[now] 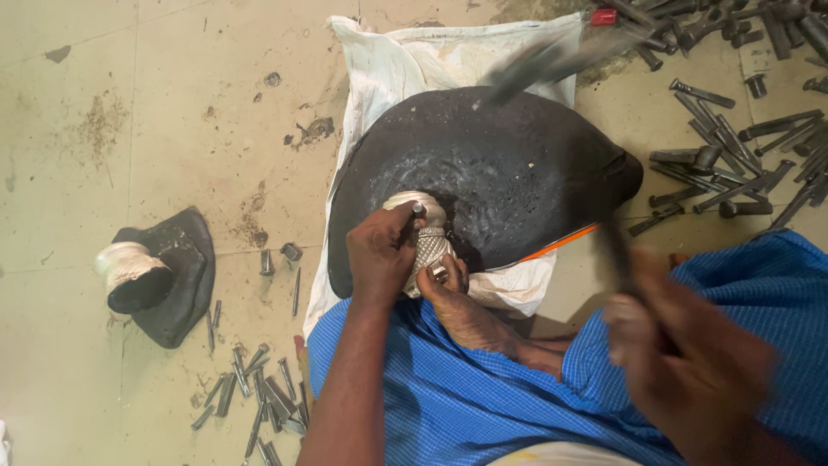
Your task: The person sits on the floor and uses a hammer and chisel to engrave a pattern on a cylindrical metal object. They repeatedly strike the chisel to create a textured design on the surface.
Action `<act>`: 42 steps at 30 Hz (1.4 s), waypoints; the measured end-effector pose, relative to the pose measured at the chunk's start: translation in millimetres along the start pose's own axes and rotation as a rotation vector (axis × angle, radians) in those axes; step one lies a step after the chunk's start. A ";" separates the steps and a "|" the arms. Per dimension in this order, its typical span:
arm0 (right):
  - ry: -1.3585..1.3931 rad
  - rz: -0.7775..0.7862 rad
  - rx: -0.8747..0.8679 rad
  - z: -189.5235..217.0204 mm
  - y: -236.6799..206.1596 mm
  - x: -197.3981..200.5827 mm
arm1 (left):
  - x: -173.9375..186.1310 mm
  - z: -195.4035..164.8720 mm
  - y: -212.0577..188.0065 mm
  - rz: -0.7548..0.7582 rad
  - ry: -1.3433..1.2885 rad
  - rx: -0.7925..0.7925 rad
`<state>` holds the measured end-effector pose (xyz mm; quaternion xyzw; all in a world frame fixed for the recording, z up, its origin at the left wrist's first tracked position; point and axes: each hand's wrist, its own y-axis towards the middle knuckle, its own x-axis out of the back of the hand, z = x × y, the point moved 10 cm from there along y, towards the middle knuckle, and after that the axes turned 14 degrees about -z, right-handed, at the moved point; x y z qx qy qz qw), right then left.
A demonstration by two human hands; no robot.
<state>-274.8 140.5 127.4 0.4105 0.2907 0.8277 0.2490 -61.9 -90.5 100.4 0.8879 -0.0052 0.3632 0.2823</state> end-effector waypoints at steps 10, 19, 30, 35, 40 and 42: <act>-0.111 0.252 -0.458 -17.0 28.6 -28.3 | 1.9 -3.2 0.0 -0.022 -0.032 -0.048; 0.089 0.243 -0.329 2.8 48.0 -32.5 | -3.6 4.5 -0.4 0.051 0.004 0.018; 0.036 0.404 -0.270 1.9 11.7 -46.0 | -5.1 3.1 0.4 0.054 0.043 -0.047; -0.147 -0.061 0.047 24.6 31.8 -2.3 | -1.4 -0.7 0.7 0.020 -0.080 -0.057; 0.128 0.216 -0.306 -7.9 13.7 -37.7 | -2.3 -3.0 2.4 0.023 0.009 -0.055; 0.068 0.166 -0.443 -25.3 8.3 -32.6 | 5.5 -3.9 6.6 -0.057 0.045 -0.054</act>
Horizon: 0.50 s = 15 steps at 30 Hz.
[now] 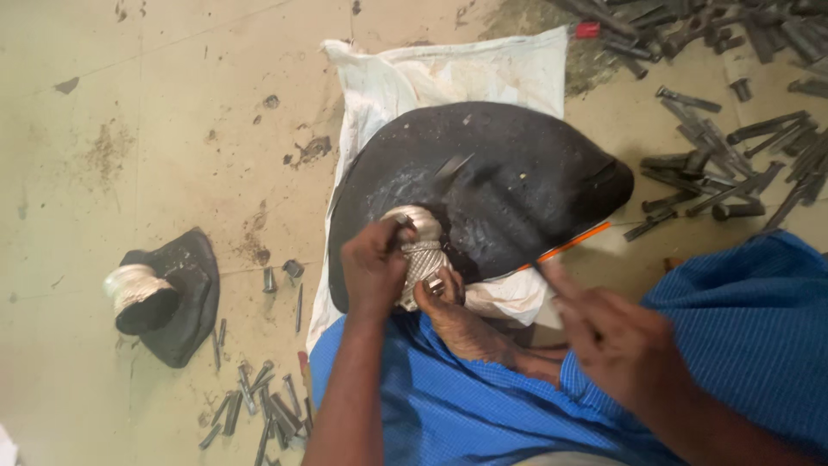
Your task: The person sits on the floor and uses a hammer and chisel to engrave a pattern on a cylindrical metal object. They repeatedly strike the chisel to create a textured design on the surface.
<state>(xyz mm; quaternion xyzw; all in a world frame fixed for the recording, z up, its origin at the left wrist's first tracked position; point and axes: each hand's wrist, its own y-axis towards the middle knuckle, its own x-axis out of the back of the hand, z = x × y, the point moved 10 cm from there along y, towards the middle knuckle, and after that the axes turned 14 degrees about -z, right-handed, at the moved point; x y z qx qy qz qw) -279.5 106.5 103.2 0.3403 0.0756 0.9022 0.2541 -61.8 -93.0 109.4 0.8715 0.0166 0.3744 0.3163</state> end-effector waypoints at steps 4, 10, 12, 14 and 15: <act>-0.035 -0.228 -0.012 -7.5 -2.1 31.6 | 0.8 22.0 3.3 -0.124 -0.087 0.229; -0.054 -0.170 -0.185 -24.7 -21.3 35.7 | -54.5 50.2 3.4 0.034 0.020 0.326; -0.051 -0.181 -0.248 -30.0 -27.7 36.1 | -62.6 70.0 -1.6 0.054 -0.051 0.512; -0.042 -0.164 -0.364 -41.2 -34.2 34.0 | -64.2 79.7 -4.8 0.078 -0.088 0.609; -0.044 -0.155 -0.388 -44.2 -35.9 33.2 | -64.4 83.2 -5.1 0.088 -0.110 0.650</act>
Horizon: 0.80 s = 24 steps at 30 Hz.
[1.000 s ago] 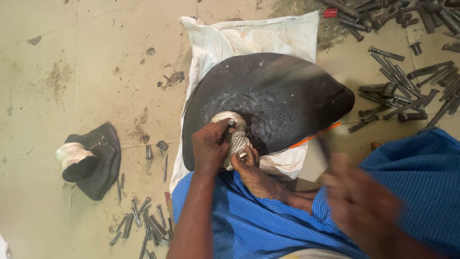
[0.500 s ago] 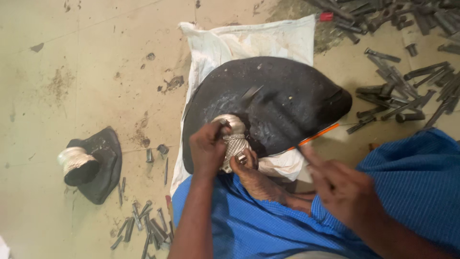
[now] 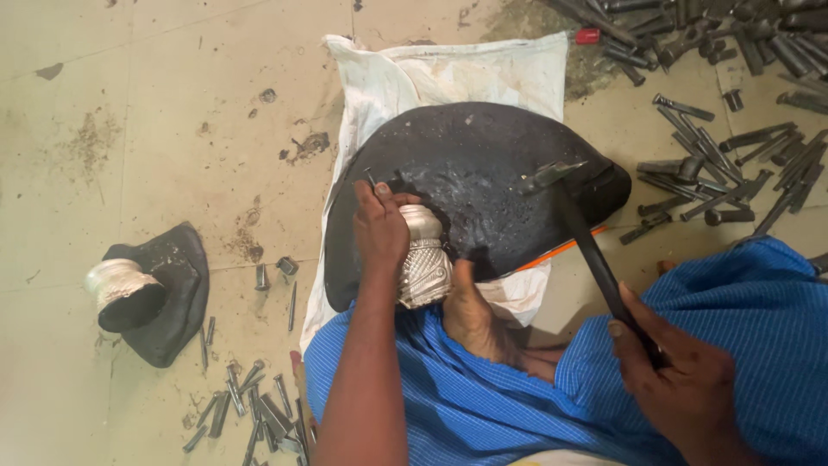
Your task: The person sits on the floor and uses a hammer and chisel to engrave a pattern on a cylindrical metal object. They repeatedly strike the chisel to create a textured design on the surface.
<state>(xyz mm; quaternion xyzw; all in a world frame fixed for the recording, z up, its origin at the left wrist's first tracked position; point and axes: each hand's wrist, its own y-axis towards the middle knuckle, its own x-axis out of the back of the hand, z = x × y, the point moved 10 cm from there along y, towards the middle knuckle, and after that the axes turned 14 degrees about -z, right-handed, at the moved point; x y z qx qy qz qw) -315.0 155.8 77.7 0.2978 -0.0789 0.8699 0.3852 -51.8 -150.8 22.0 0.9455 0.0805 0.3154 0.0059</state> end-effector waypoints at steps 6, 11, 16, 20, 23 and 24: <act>0.020 0.040 -0.084 -9.6 1.4 1.6 | 6.1 1.8 -13.7 0.151 -0.266 -0.034; -0.015 0.106 -0.114 -10.1 -7.2 -5.6 | -4.1 15.4 -17.1 0.237 -0.356 -0.006; -0.016 0.127 -0.124 -5.6 -16.6 -6.6 | -15.0 11.5 -9.4 0.297 -0.249 0.105; -0.043 0.097 -0.299 -17.2 -19.9 0.4 | 22.7 -1.0 -22.9 0.100 -0.163 0.072; -0.001 0.064 -0.281 -10.1 -15.3 2.2 | 75.0 -17.4 -73.9 -0.233 -0.210 -0.187; -0.026 0.053 -0.281 -9.4 -14.6 2.7 | 73.4 -14.1 -90.8 -0.244 -0.069 -0.200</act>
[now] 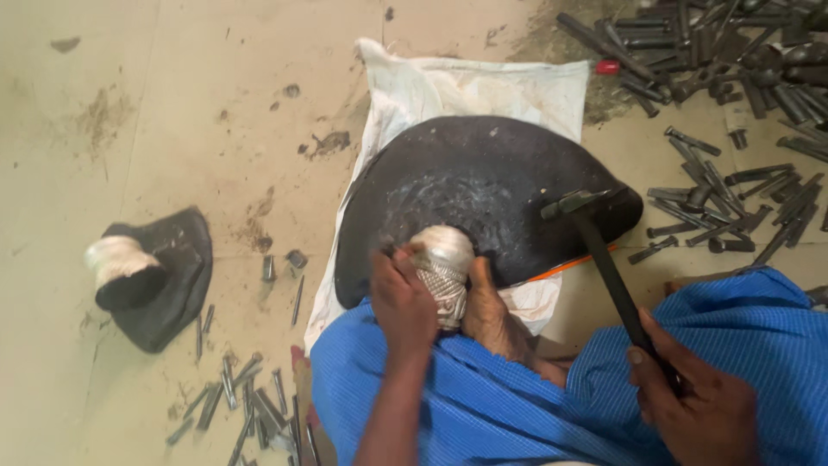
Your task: The person sits on the floor and uses a hammer and chisel to engrave a pattern on a cylindrical metal object. They repeatedly strike the chisel to create a textured design on the surface.
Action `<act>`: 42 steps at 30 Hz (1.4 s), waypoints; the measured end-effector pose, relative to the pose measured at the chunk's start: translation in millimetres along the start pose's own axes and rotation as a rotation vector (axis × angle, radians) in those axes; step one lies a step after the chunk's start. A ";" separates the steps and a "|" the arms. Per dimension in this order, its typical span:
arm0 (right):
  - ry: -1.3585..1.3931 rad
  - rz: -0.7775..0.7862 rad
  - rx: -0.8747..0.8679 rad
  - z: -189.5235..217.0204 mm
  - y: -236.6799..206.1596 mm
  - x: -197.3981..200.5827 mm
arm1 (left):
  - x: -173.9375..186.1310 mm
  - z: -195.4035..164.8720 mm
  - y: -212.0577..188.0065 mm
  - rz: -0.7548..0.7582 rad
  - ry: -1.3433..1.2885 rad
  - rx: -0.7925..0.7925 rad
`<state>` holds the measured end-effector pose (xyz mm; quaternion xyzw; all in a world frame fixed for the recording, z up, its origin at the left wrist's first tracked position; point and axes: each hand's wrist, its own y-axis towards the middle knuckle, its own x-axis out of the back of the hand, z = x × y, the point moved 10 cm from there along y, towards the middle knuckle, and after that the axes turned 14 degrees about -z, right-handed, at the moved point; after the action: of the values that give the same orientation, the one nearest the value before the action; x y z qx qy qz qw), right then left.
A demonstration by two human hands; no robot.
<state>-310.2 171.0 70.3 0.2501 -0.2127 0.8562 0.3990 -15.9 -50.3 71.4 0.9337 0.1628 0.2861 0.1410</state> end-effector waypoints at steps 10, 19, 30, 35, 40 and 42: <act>-0.022 0.104 0.023 13.5 -9.0 -22.0 | -5.4 47.2 17.1 0.070 0.168 0.187; -0.102 0.102 0.010 13.0 -8.7 -12.3 | 11.2 48.2 31.8 -0.001 -0.363 0.368; -0.011 0.150 0.076 10.9 -2.3 -16.5 | -21.3 -12.2 50.6 0.311 -0.078 0.103; 0.008 0.197 0.215 25.3 5.8 -20.1 | -20.5 -25.7 49.4 0.301 0.019 -0.099; -0.160 0.197 0.310 32.6 16.3 -23.5 | -22.1 -25.0 47.5 0.336 -0.006 -0.064; -0.191 0.203 0.399 44.2 16.7 -25.4 | -23.3 -25.9 46.5 0.349 0.007 -0.073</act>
<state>-297.9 121.6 87.0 0.3812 -0.1003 0.8893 0.2319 -38.8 -97.1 97.2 0.9409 -0.0118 0.3154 0.1224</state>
